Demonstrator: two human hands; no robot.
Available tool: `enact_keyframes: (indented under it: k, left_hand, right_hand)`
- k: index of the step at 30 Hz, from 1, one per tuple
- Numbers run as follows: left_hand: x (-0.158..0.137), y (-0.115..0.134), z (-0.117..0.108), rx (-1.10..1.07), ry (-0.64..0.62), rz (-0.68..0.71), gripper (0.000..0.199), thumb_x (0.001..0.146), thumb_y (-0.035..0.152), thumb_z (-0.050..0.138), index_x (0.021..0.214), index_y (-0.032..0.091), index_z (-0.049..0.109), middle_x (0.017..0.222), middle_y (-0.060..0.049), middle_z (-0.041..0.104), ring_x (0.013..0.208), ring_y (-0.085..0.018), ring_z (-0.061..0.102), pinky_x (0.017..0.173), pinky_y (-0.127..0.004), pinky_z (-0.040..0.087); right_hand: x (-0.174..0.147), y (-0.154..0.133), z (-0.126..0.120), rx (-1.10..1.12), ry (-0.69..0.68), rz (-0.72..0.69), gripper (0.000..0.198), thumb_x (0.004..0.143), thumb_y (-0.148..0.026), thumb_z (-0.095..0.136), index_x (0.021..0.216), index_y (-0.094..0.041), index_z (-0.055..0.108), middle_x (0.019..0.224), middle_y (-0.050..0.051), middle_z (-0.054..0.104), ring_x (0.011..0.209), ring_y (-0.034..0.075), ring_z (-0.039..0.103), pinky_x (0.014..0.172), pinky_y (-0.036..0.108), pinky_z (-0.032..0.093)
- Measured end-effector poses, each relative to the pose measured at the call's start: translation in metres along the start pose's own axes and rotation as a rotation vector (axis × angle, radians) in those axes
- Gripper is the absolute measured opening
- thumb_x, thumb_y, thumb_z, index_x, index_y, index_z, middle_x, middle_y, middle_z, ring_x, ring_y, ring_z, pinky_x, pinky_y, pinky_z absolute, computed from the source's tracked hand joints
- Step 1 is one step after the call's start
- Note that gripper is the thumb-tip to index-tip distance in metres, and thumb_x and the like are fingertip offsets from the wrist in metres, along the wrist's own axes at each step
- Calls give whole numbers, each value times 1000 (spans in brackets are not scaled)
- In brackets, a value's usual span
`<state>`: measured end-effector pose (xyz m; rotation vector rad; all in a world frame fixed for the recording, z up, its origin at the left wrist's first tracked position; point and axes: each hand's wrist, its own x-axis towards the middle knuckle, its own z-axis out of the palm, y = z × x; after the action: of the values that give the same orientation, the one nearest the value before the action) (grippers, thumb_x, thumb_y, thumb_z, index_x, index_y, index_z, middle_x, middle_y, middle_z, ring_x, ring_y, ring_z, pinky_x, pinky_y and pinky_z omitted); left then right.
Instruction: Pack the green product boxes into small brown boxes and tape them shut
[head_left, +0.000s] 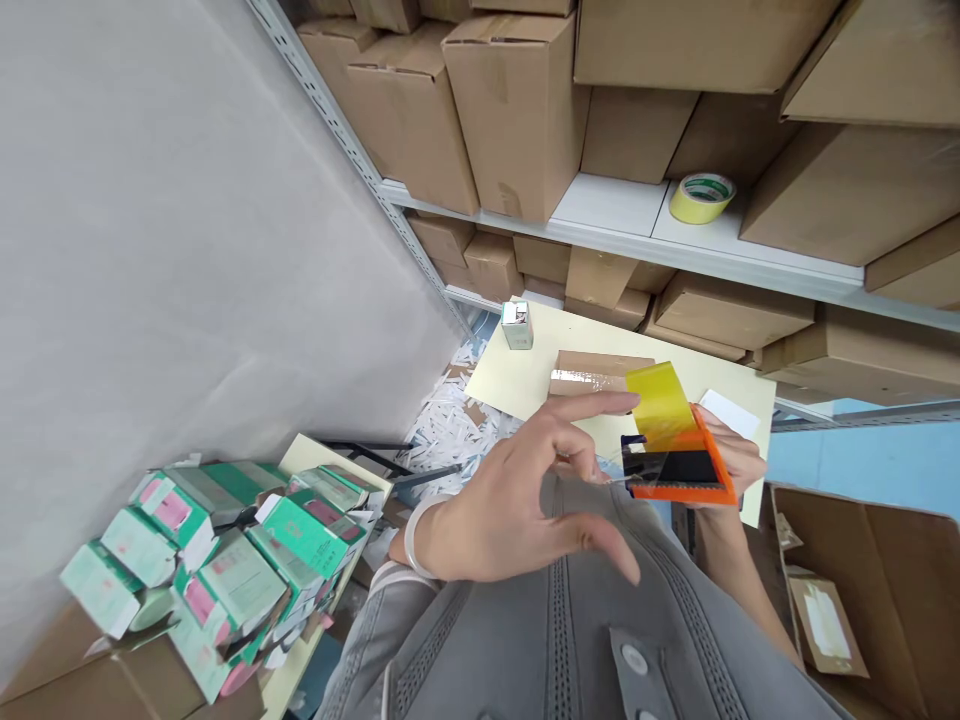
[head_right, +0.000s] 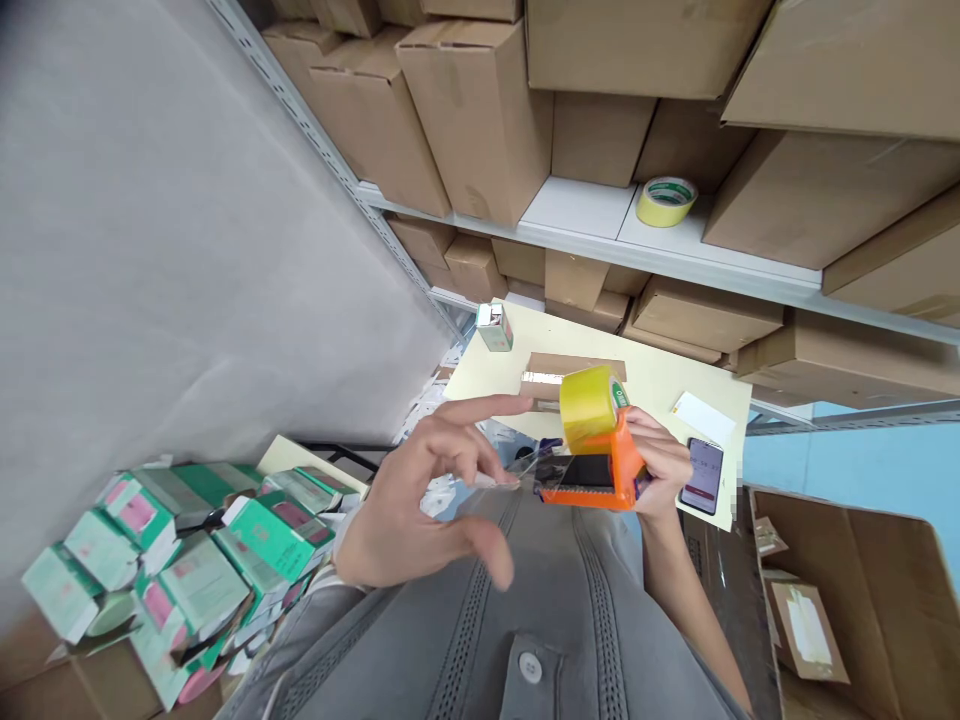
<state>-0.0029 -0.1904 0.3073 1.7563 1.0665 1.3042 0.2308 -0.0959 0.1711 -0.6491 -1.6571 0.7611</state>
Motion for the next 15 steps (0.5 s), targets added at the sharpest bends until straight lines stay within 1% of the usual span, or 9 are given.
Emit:
enact_keyframes:
  k: [2, 3, 4, 5, 7, 10, 12, 13, 15]
  left_hand:
    - [3, 0, 2, 29, -57, 11, 46, 81, 34, 80, 89, 25, 36, 134, -14, 62, 114, -23, 64, 82, -37, 59]
    - [3, -2, 3, 40, -75, 18, 45, 83, 29, 77, 88, 26, 32, 133, -14, 63, 114, -23, 64, 84, -39, 58]
    - [4, -4, 5, 43, -85, 18, 45, 86, 25, 74, 87, 26, 30, 131, -13, 64, 111, -22, 65, 85, -40, 58]
    - [4, -5, 7, 37, -88, 8, 44, 89, 20, 70, 86, 26, 27, 130, -13, 65, 108, -21, 66, 84, -40, 58]
    - [4, -8, 9, 3, -87, -47, 40, 91, 14, 63, 86, 27, 25, 127, -12, 66, 102, -19, 67, 76, -37, 59]
    - [6, -7, 9, -66, -124, -134, 34, 92, 11, 56, 87, 27, 27, 124, -12, 65, 105, -20, 67, 63, -31, 60]
    - [8, -5, 7, -71, -173, -162, 32, 91, 8, 53, 87, 27, 28, 123, -13, 64, 111, -21, 66, 61, -30, 60]
    - [9, -4, 5, -58, -202, -165, 31, 90, 7, 52, 87, 27, 28, 123, -12, 64, 110, -22, 66, 61, -30, 60]
    - [11, -3, 2, -11, -259, -151, 30, 88, 4, 50, 87, 26, 29, 122, -12, 65, 102, -20, 69, 63, -30, 59]
  right_hand:
    - [6, -6, -1, -38, -27, -160, 49, 78, -60, 71, 56, -21, 49, 48, -4, 42, 45, 11, 36, 58, 35, 46]
    - [9, -9, -1, -53, -41, -219, 47, 79, -59, 70, 59, -21, 51, 49, -4, 44, 44, 11, 37, 57, 35, 47]
    - [11, -11, 0, -65, -58, -247, 45, 80, -58, 70, 61, -21, 52, 49, -4, 44, 44, 11, 37, 57, 35, 47]
    - [13, -13, 0, -73, -69, -263, 44, 81, -57, 69, 62, -22, 52, 50, -4, 45, 43, 11, 38, 56, 35, 47]
    - [14, -15, 1, -84, -64, -274, 44, 82, -58, 67, 62, -22, 52, 50, -4, 45, 43, 11, 39, 54, 35, 47]
    - [11, -14, -1, -94, -44, -264, 47, 82, -61, 67, 59, -22, 51, 49, -5, 43, 43, 11, 37, 54, 35, 48]
    - [8, -10, -4, -95, -49, -254, 47, 78, -60, 71, 58, -22, 52, 49, -5, 43, 42, 11, 37, 56, 35, 49]
    - [7, -8, -6, -95, -60, -255, 46, 76, -60, 73, 58, -22, 53, 48, -6, 43, 42, 10, 37, 56, 35, 50]
    - [4, -5, -9, -91, -83, -262, 45, 73, -60, 76, 59, -22, 55, 48, -6, 43, 41, 10, 37, 56, 35, 50]
